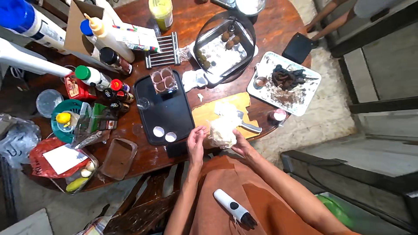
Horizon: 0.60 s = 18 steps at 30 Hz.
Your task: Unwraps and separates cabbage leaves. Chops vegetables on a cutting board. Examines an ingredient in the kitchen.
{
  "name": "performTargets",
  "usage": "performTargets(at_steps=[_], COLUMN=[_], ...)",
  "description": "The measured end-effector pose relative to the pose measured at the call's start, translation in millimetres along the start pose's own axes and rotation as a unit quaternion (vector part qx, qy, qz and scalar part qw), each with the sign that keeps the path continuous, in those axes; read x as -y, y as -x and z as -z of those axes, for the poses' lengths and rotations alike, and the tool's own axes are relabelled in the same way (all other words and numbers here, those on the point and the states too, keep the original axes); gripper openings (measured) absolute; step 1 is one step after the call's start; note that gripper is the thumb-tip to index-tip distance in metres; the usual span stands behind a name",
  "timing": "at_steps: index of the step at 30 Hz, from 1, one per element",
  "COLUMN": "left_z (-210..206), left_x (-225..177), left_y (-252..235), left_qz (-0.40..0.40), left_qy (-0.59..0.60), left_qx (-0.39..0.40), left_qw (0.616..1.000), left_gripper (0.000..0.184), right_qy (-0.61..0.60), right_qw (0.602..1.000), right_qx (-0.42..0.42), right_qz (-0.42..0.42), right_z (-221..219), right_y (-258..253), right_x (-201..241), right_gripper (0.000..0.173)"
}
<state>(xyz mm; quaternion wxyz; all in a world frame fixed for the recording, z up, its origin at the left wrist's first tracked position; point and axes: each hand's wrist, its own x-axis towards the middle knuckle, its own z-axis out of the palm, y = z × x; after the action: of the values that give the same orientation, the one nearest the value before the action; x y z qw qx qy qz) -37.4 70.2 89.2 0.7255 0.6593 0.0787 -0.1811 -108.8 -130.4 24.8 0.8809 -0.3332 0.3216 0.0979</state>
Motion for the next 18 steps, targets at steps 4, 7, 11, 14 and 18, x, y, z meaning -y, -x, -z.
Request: performTargets(at_steps=[4,7,11,14,18], left_z=[2.1,-5.3,-13.7,-12.6,-8.4], left_x=[1.3,-5.1,-15.0,-23.2,-36.0], left_y=[-0.7,0.1,0.3,3.4,9.8], left_qz=[0.083,0.124,0.086,0.063,0.056], left_qy=[-0.043,-0.054,-0.053,-0.002,0.064], left_qx=[-0.069,-0.036,-0.031,-0.067,-0.072], left_qw=[0.993,0.99,0.994,0.996,0.994], left_gripper=[0.04,0.052,0.03,0.016,0.013], right_qy=[-0.004,0.047,0.084,0.08,0.074], right_qw=[1.0,0.997,0.992,0.991,0.992], right_qx=[0.019,0.038,0.068,0.068,0.058], right_qz=[0.02,0.038,0.068,0.082,0.084], right_z=[-4.9,-7.1,-11.2,-11.7,-13.8], right_y=[3.5,5.2,7.9,9.8,9.8], right_x=[8.6,12.2,8.9,2.3,-8.1], right_gripper=[0.094,0.101,0.109,0.107,0.109])
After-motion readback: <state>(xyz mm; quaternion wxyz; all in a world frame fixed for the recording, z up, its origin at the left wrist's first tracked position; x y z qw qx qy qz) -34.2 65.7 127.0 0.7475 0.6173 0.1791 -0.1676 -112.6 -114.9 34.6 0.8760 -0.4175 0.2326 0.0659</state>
